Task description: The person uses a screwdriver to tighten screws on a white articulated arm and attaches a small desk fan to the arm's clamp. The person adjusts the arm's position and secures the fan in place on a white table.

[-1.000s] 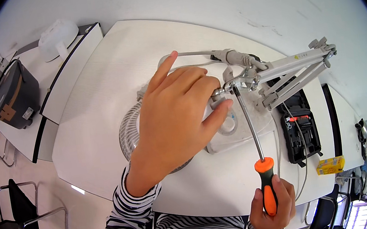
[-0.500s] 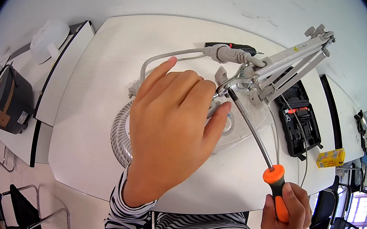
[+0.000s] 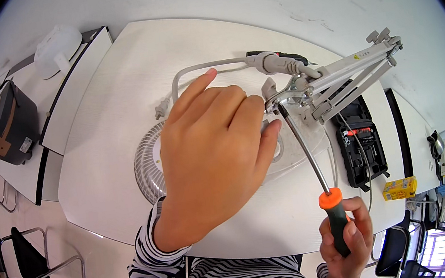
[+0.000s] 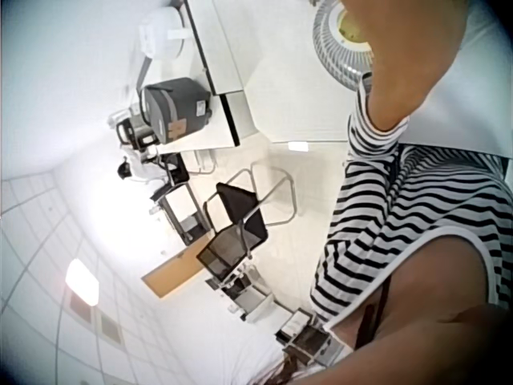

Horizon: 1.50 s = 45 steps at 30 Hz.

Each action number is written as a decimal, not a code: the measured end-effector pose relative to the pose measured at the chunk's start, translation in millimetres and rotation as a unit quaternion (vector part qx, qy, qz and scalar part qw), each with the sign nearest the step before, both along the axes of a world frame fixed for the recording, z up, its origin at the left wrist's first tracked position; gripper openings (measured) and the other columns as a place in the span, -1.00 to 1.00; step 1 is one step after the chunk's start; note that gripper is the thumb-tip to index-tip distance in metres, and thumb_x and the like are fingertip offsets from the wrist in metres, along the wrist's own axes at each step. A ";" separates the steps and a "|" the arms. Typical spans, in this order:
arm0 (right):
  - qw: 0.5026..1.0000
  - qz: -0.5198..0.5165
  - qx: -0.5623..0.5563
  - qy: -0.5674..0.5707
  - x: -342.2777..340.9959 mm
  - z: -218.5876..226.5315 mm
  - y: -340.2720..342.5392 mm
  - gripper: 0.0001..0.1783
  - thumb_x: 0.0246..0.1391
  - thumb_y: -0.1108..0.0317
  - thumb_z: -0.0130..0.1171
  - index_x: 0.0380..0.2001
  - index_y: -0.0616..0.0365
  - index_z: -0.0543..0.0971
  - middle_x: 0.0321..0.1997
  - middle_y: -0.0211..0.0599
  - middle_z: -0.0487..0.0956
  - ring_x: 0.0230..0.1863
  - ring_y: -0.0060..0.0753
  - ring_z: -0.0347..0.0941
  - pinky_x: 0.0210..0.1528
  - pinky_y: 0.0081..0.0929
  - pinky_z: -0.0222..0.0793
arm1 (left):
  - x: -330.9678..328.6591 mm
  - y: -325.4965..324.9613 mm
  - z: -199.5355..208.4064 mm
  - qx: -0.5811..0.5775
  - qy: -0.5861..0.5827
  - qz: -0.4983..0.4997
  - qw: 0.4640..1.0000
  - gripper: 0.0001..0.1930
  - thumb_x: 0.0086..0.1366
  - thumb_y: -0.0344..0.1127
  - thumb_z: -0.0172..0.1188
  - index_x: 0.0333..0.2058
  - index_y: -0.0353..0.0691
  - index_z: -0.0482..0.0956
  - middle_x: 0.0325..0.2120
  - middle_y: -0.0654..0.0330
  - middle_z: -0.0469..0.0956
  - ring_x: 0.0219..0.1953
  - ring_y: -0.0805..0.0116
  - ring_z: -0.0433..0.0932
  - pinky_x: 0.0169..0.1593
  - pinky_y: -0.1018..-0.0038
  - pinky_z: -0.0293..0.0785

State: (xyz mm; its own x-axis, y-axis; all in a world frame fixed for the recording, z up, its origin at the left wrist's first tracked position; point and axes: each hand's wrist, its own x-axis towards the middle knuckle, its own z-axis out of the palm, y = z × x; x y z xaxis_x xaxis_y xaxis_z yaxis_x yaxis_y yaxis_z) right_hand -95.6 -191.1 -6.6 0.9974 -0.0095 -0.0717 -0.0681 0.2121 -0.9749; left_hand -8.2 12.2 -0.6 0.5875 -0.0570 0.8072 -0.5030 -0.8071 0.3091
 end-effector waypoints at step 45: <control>0.938 -0.122 -0.279 -0.165 -17.3 20.5 25.6 -0.60 -0.07 0.36 0.12 -0.18 0.32 0.29 -0.54 -0.10 0.44 -0.81 -0.62 0.17 -0.78 -0.71 0.02 | 18.7 6.2 -6.9 -0.024 -0.010 -0.081 0.996 -0.80 -0.14 -0.32 0.27 -0.55 -0.28 0.47 -0.66 0.21 0.46 -0.73 0.30 0.29 0.02 0.26 0.34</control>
State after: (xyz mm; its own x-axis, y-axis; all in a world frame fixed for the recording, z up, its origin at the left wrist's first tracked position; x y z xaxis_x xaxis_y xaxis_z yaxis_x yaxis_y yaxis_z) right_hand -112.9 -165.5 14.0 0.9272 -0.1849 0.3258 0.2420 -0.3682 -0.8977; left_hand 10.5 18.4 -7.5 0.5569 -0.1111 0.8231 -0.6327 -0.6988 0.3338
